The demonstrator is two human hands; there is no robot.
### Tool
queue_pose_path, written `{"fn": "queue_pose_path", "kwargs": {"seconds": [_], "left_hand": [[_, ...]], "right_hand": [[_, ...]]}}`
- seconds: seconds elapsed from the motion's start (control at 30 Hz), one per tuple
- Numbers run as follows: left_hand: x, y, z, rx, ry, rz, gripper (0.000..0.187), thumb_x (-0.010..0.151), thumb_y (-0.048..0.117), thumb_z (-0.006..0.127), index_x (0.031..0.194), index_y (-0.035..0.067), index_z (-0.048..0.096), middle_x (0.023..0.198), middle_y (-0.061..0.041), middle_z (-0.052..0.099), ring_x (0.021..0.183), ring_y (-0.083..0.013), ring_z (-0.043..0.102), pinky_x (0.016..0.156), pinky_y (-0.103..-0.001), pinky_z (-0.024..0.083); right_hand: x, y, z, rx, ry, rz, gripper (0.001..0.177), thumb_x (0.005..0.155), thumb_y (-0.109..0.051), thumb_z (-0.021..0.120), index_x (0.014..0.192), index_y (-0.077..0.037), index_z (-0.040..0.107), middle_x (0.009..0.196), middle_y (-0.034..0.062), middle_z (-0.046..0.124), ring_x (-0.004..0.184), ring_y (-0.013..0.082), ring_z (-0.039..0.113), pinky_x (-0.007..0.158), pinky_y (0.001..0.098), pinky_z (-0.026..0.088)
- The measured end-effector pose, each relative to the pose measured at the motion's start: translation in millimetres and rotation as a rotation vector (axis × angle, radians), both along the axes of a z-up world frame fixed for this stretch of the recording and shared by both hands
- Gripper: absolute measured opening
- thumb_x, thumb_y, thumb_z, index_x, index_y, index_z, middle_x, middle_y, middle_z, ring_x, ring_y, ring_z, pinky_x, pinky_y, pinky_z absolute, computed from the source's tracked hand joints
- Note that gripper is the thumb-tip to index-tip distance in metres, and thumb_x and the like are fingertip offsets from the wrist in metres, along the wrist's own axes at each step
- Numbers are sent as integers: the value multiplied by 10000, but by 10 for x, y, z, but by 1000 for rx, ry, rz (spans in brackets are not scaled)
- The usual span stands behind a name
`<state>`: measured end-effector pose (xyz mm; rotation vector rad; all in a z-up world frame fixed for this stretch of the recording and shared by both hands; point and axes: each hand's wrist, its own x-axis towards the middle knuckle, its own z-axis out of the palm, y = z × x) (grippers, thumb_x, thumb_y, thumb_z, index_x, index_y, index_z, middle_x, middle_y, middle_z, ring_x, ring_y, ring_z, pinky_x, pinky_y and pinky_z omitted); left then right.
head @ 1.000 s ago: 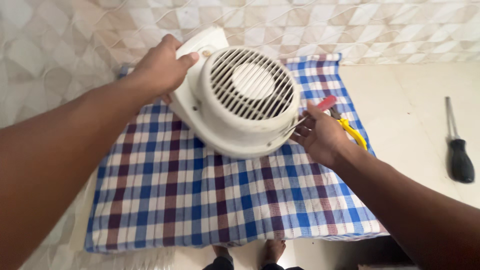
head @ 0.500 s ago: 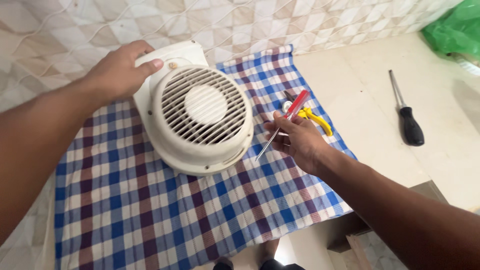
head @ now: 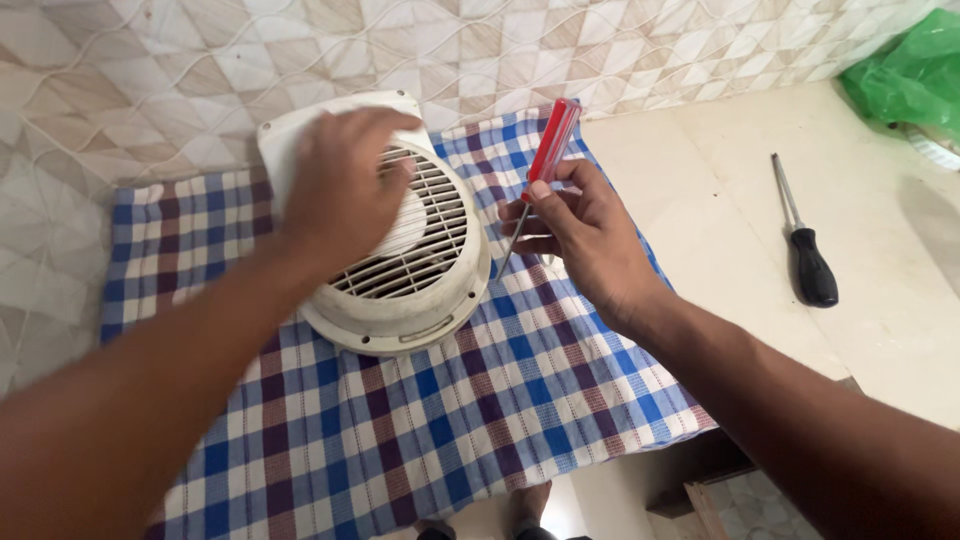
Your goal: The person uses a screwdriver to remove screws from the front grille of a white electric fan. They then separate the front cover from the main body, remove the fan blade, and begin unscrewing the motor assembly from the housing.
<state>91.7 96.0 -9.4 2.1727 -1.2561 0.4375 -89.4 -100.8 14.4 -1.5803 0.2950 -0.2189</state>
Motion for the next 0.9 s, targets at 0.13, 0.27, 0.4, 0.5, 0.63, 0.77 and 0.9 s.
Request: {"fn": "queue_pose_path", "kwargs": {"seconds": [0.13,0.27,0.4,0.5,0.63,0.77,0.9], "left_hand": [[-370,-133,-203,63,-126,64,419,995,240,591,1365,47,628,1466,-195,544,1424,-388,426,1198,-618,201],[-558,-97,-291,98,-178,137,375,1025,252,542,1341,81,650,1521,-178,518,1476,-389,384,1228,-608,190],[-603,-86,-284,92,-196,145,385,1038,263,535,1359,81,646,1529,-187,508,1487,-388,368,1232,-606,180],[-608,-96,-275,107,-186,154,388,1038,260,527,1364,86,645,1534,-181,507,1491,-384,366,1239,-602,180],[-617,-95,-288,130,-187,171,391,1036,270,529,1364,89,643,1538,-182,502,1486,-383,364,1233,-601,179],[-631,-118,-290,136,-193,188,391,1030,275,535,1363,99,642,1534,-183,502,1483,-386,363,1227,-602,178],[-650,-131,-293,145,-205,205,393,1027,269,539,1372,110,641,1537,-173,508,1486,-377,372,1233,-599,184]], "right_hand": [[-22,19,-3,-32,-108,85,308,1061,-259,482,1295,-72,406,1097,178,720,1084,245,737,972,424,612],[-32,16,-67,-96,-148,135,334,1063,-240,511,1334,-77,404,1095,170,722,1085,224,730,962,406,610],[6,1,-182,-136,-173,200,344,1066,-244,530,1339,-61,428,1100,160,721,1086,209,725,934,390,618],[31,15,-295,-82,-212,271,356,1068,-240,542,1358,-67,430,1095,167,716,1074,217,719,934,387,620],[49,27,-329,-193,-202,277,382,1054,-273,554,1353,-57,450,1192,145,697,1125,198,723,927,372,628],[11,-10,-196,-402,-207,285,397,1062,-301,569,1363,-43,540,1258,139,660,1121,207,695,905,357,620],[10,-24,-25,-456,-240,300,412,1054,-301,598,1355,-23,553,1211,122,663,1084,209,707,903,336,632]]}}
